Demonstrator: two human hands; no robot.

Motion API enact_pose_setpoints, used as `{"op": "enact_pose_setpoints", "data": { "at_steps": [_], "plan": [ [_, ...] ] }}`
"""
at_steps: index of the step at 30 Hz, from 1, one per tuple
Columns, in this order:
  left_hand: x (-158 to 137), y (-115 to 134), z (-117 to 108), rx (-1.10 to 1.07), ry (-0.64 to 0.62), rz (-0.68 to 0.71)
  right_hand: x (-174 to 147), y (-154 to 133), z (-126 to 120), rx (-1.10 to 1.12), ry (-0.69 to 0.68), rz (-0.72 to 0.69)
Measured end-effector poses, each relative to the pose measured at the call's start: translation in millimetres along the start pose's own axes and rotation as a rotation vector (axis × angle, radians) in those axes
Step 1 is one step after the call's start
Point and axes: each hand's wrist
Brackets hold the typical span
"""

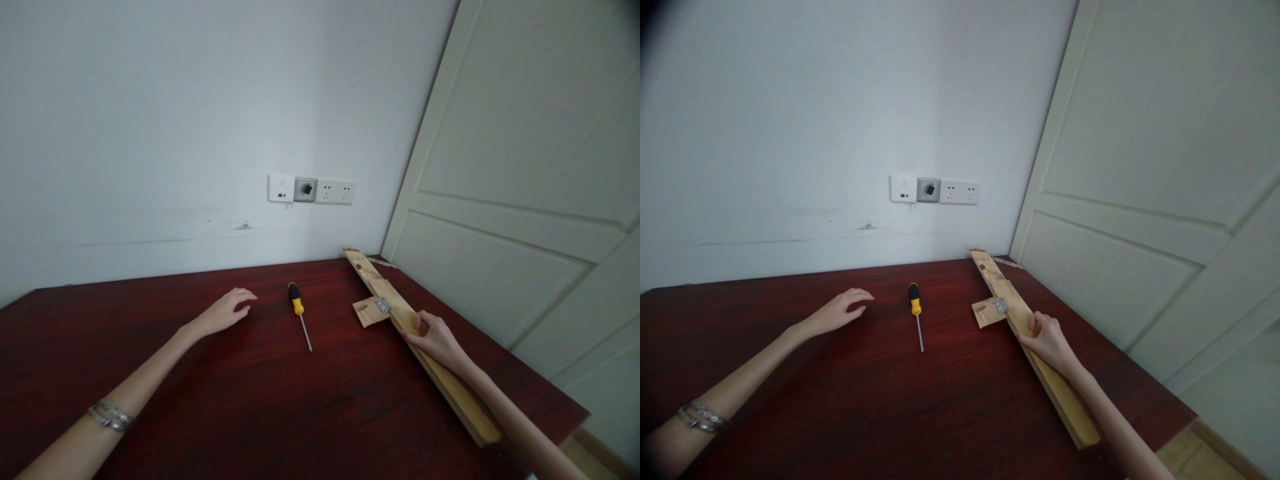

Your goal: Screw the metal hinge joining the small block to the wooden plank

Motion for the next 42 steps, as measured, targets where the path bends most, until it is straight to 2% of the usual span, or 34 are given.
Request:
{"op": "enact_pose_setpoints", "data": {
  "at_steps": [5,12,16,25,42],
  "plan": [
    [6,3,13,0.004,-0.01,0.001,0,7,1,-0.001,-0.026,-0.001],
    [14,4,29,0.001,0.116,-0.085,0,10,1,-0.004,-0.02,-0.01],
    [15,-1,37,-0.001,0.138,-0.115,-1,15,3,-0.016,-0.013,0.002],
    [13,0,41,0.031,0.102,-0.1,1,25,5,-0.019,-0.048,0.014],
    [13,-7,54,0.061,0.188,-0.077,-1,44,8,-0.038,-0.094,0.005]
  ]
}}
Point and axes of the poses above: each hand's wrist, its own x-axis towards the middle knuckle, its own z-axis out of the palm, y = z × x, and after that the axes turned 15 degrees about x, right-handed
